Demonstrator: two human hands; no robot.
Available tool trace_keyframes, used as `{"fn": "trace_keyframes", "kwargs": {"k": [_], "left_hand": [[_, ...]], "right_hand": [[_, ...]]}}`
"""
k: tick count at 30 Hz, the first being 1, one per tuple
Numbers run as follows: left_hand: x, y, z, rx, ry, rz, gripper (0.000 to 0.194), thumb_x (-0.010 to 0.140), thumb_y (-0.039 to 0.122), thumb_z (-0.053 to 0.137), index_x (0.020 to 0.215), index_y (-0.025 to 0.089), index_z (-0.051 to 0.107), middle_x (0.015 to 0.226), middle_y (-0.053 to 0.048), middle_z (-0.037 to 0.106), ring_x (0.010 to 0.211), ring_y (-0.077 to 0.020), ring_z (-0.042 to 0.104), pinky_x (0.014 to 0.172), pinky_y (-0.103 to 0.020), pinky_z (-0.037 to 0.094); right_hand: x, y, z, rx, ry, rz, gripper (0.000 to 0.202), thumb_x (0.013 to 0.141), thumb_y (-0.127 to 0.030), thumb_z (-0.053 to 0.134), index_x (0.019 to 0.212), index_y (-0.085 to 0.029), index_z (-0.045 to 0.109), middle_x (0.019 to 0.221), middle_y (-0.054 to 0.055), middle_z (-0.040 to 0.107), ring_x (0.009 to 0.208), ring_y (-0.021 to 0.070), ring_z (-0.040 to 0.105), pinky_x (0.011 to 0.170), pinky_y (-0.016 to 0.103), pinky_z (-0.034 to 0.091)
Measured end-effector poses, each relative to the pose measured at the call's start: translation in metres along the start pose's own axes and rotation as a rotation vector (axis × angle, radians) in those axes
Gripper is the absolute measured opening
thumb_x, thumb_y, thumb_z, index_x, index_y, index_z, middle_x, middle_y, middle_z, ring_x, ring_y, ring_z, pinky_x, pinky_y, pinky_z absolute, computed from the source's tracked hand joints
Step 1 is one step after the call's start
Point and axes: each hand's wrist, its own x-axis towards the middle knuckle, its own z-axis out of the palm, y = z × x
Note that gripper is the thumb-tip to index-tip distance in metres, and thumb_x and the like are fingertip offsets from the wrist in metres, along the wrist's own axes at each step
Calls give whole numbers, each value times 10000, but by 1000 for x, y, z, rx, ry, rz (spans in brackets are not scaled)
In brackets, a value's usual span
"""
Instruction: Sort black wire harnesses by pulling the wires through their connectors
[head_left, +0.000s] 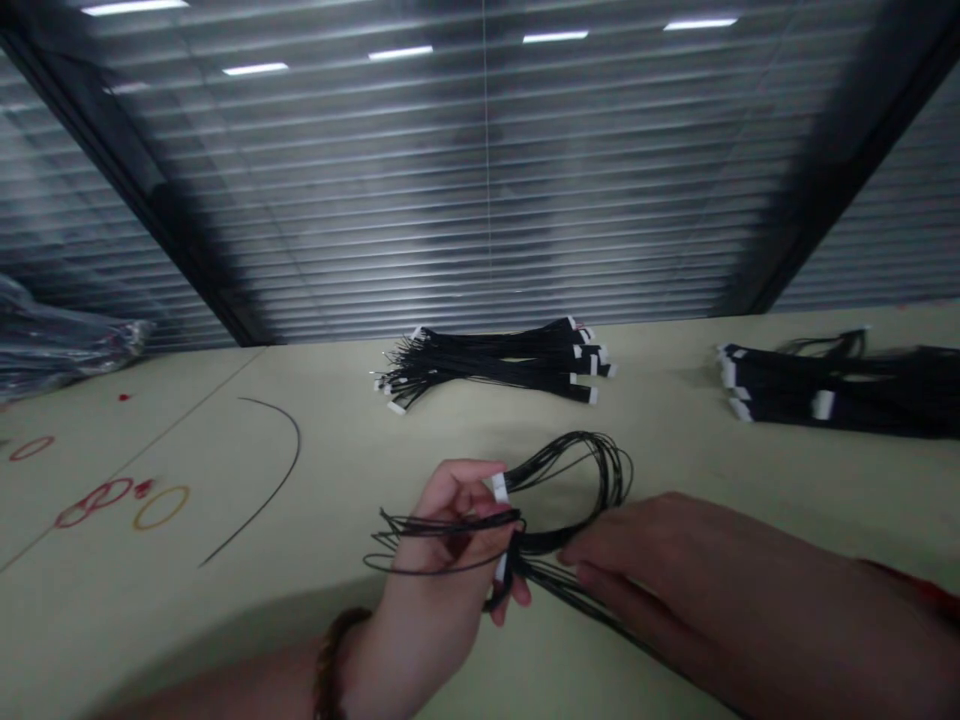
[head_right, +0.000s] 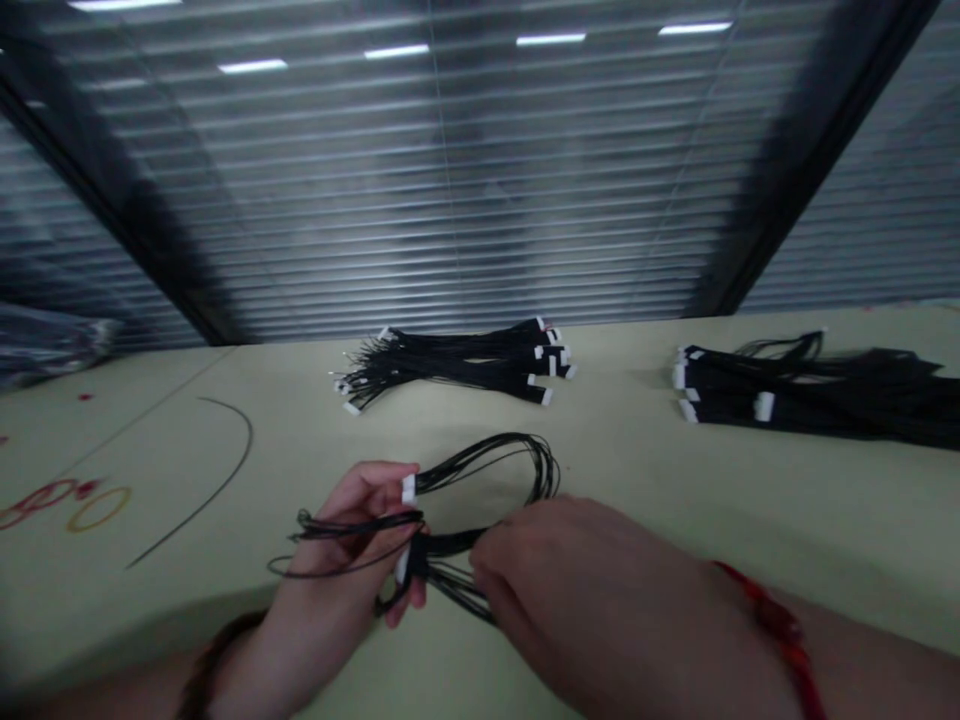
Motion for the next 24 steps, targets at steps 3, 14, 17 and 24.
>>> {"fn": "trace_keyframes", "kwargs": {"k": [3, 14, 17, 24], "left_hand": [[-1, -1, -2, -10, -22, 1, 234, 754, 205, 639, 934, 194, 488, 670, 82, 508, 370, -54, 557, 295, -100, 366], [-1, -4, -1, -17, -47, 49, 216, 761, 202, 639, 925, 199, 498, 655, 83, 514, 372, -56, 566, 295, -92, 372], [1, -3, -1, -8, -31, 33, 217, 758, 214, 639, 918, 195, 493, 638, 81, 520, 361, -54, 550, 294, -95, 366], [1, 0, 0, -16, 13, -5, 220, 749, 236, 650, 897, 191, 494, 636, 75, 518, 360, -45, 528, 301, -102, 352]], "right_hand": [[12, -8, -1, 147, -68, 31, 252, 886, -185, 446, 778, -257, 662, 721, -55, 663, 644, 108, 607, 600, 233, 400], [7, -10, -1, 76, 67, 10, 219, 854, -159, 479, 661, -217, 565, 601, -60, 571, 523, 104, 503, 532, 259, 278], [6, -11, -6, 94, 119, 15, 182, 826, -136, 495, 703, -235, 586, 644, -60, 601, 562, 113, 527, 543, 253, 327], [5, 18, -50, 442, 43, 54, 502, 929, -373, 302, 622, -202, 662, 460, -54, 545, 381, 23, 494, 401, 122, 340]]}}
